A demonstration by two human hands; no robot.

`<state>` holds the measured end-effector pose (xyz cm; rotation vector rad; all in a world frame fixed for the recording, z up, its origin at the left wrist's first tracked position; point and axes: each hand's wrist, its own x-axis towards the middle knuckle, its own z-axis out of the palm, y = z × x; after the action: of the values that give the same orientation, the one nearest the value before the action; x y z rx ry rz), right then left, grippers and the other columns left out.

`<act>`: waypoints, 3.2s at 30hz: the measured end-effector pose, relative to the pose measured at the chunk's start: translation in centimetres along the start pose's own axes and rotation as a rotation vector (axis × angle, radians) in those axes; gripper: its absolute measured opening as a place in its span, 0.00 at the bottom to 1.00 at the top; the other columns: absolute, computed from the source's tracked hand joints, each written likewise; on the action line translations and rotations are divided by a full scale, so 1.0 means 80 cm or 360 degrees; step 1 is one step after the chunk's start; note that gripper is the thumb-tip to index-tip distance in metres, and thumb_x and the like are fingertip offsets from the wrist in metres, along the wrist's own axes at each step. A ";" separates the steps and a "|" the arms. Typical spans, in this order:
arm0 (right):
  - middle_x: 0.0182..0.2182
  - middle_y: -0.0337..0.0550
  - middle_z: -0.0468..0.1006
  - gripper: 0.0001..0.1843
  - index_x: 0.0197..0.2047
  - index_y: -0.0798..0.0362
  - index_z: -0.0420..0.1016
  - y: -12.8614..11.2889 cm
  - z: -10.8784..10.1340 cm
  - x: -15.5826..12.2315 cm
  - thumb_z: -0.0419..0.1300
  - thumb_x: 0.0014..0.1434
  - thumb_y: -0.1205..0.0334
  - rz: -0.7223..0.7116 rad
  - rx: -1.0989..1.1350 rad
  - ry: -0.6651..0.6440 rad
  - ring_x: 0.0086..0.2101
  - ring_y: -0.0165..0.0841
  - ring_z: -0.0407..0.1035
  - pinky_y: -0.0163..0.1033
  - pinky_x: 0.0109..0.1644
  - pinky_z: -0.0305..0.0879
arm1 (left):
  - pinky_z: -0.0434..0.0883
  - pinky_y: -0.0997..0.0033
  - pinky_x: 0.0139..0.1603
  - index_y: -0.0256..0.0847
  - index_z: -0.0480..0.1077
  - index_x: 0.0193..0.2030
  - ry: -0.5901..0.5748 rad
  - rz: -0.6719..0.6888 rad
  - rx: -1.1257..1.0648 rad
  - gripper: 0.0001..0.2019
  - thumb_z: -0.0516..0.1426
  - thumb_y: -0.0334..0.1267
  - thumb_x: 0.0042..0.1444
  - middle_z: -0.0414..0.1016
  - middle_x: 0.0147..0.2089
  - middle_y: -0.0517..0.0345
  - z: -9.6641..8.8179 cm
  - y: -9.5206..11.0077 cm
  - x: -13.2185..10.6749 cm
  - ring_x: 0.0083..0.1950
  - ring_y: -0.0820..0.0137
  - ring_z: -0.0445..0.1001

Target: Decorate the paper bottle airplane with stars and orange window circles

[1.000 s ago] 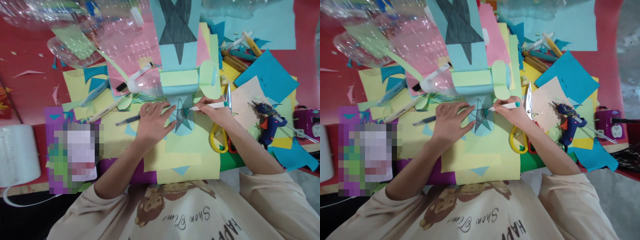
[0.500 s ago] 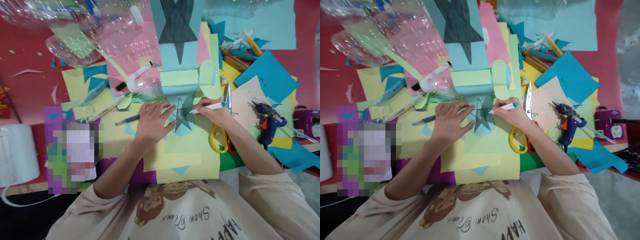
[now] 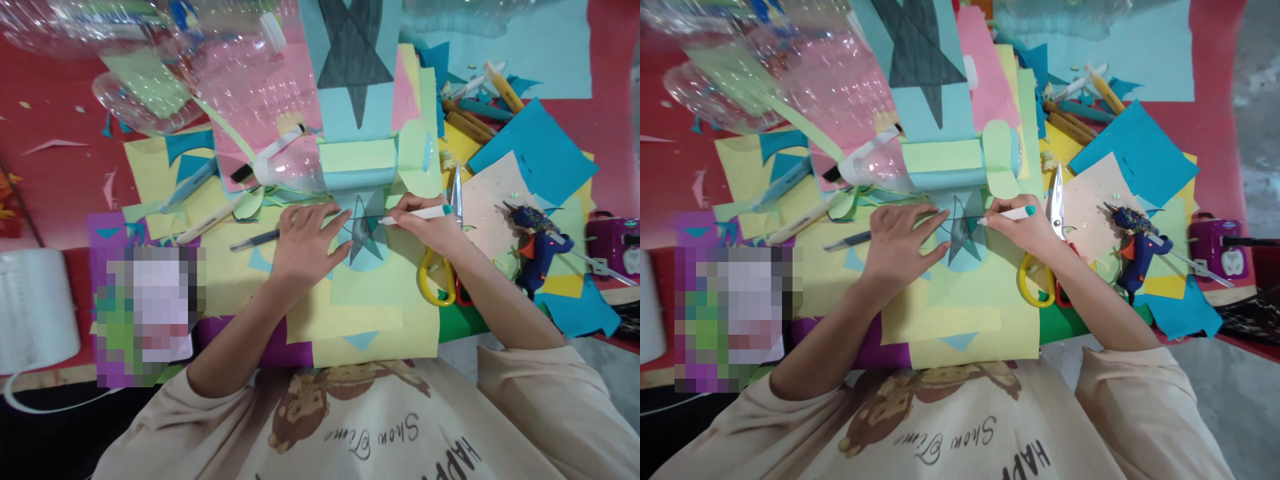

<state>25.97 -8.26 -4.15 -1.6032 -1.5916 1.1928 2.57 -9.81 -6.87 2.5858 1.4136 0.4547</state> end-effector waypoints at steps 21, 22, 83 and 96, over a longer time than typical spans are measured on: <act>0.16 0.35 0.69 0.09 0.19 0.54 0.70 -0.004 -0.001 0.000 0.58 0.48 0.63 0.0034 0.0041 0.0078 0.21 0.26 0.59 0.35 0.27 0.54 | 0.59 0.52 0.58 0.43 0.71 0.57 0.0080 0.0071 0.0120 0.19 0.53 0.46 0.63 0.75 0.53 0.48 -0.001 0.001 0.000 0.53 0.58 0.72; 0.17 0.35 0.69 0.09 0.19 0.54 0.70 -0.004 -0.001 0.000 0.58 0.48 0.64 0.0039 0.0038 0.0057 0.21 0.26 0.60 0.35 0.27 0.54 | 0.59 0.52 0.58 0.43 0.71 0.57 0.0073 0.0066 0.0120 0.19 0.53 0.46 0.63 0.75 0.53 0.48 -0.001 0.001 -0.001 0.53 0.58 0.72; 0.17 0.36 0.70 0.08 0.21 0.51 0.73 -0.008 -0.005 0.004 0.58 0.50 0.65 0.0054 0.0359 0.0210 0.22 0.27 0.63 0.35 0.27 0.61 | 0.58 0.54 0.64 0.45 0.72 0.55 0.0040 0.0089 -0.0121 0.16 0.47 0.40 0.67 0.80 0.48 0.55 -0.003 0.001 0.000 0.50 0.65 0.76; 0.35 0.41 0.78 0.10 0.38 0.51 0.79 -0.003 0.004 -0.002 0.59 0.60 0.57 -0.0243 0.0257 -0.0028 0.38 0.34 0.73 0.39 0.44 0.69 | 0.69 0.64 0.49 0.40 0.62 0.65 -0.0016 -0.0055 -0.0214 0.22 0.46 0.38 0.65 0.78 0.45 0.53 0.001 0.000 0.013 0.46 0.64 0.74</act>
<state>25.58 -8.45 -4.08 -1.3490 -1.5563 1.2231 3.11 -8.92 -6.76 2.4509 1.3725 0.5128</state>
